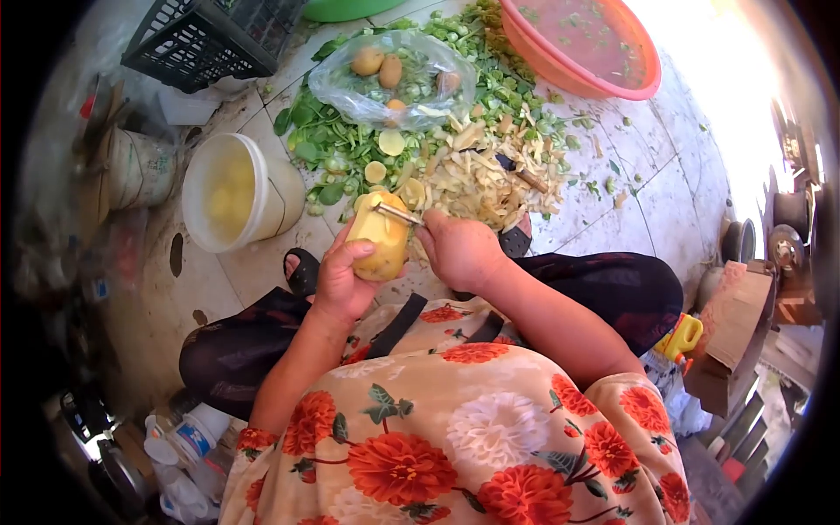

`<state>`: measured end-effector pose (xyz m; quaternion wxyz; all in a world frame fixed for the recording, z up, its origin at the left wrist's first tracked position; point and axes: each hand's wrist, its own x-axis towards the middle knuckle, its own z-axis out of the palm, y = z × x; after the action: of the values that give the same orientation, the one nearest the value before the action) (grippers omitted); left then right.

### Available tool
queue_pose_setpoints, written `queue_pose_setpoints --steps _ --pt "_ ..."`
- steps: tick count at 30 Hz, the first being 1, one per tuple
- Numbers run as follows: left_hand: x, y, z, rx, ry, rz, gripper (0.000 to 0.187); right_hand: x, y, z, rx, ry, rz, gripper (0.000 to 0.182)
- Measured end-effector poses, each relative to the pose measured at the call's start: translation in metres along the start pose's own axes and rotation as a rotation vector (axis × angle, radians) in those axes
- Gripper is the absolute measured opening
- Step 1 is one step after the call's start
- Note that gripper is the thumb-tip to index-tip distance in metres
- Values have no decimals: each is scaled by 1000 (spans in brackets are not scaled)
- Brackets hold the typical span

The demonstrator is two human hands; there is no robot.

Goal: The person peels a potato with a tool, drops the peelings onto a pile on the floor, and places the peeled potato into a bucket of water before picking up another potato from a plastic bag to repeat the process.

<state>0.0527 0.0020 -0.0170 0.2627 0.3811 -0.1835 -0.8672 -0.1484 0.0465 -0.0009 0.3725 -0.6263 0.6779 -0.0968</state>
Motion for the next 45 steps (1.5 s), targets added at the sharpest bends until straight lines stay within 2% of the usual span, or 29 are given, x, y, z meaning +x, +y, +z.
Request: queue_pose_setpoints --steps 2,4,6,8,11,12,15,18,19,20,23,25,28,29,33,36,37,39,41,45 --pt "-4 -2 1 18 -10 -50 69 17 28 9 12 57 141 31" --pt "-6 -3 4 -14 -115 -24 71 26 44 10 91 123 193 32" --pt "-1 -1 0 -52 -113 -19 71 25 44 9 107 126 174 31" --pt "1 -1 -1 -34 -1 6 73 17 30 2 137 134 163 30" --pt "-1 0 3 85 70 31 73 3 5 5 108 96 -48 31" --pt "-3 0 3 83 73 30 73 4 3 8 109 92 -48 31" --pt "-7 -4 7 37 48 26 74 9 6 6 44 47 77 27" --pt "-11 -2 16 152 24 62 78 25 52 24 -81 -47 189 27" --pt "-10 1 13 62 -17 55 77 26 54 26 -33 43 190 29" --pt "-10 3 11 -35 -50 56 77 27 54 27 -44 38 180 29" --pt "-9 3 13 -18 32 59 69 17 29 10 77 168 144 31" --pt "-5 3 6 -19 66 36 65 7 11 4 203 149 42 29" --pt "-2 2 -6 -143 99 -15 55 -8 -3 10 161 68 -82 25" --pt "-2 2 -7 -228 148 -44 52 -13 -8 8 124 -21 -80 28" --pt "-3 1 -2 -333 255 -71 47 -15 -10 13 100 -5 -85 28" --pt "-4 2 -1 -318 230 -55 51 -4 1 15 106 17 -76 28" --pt "-6 0 -1 -312 228 -61 51 5 14 20 106 70 8 28" --pt "-13 -5 -3 -213 57 -100 54 19 36 26 112 134 100 29" --pt "-9 -1 -3 -258 36 -108 55 26 52 26 171 213 113 31" --pt "-4 1 -4 -351 72 -112 55 12 21 12 208 217 90 29"
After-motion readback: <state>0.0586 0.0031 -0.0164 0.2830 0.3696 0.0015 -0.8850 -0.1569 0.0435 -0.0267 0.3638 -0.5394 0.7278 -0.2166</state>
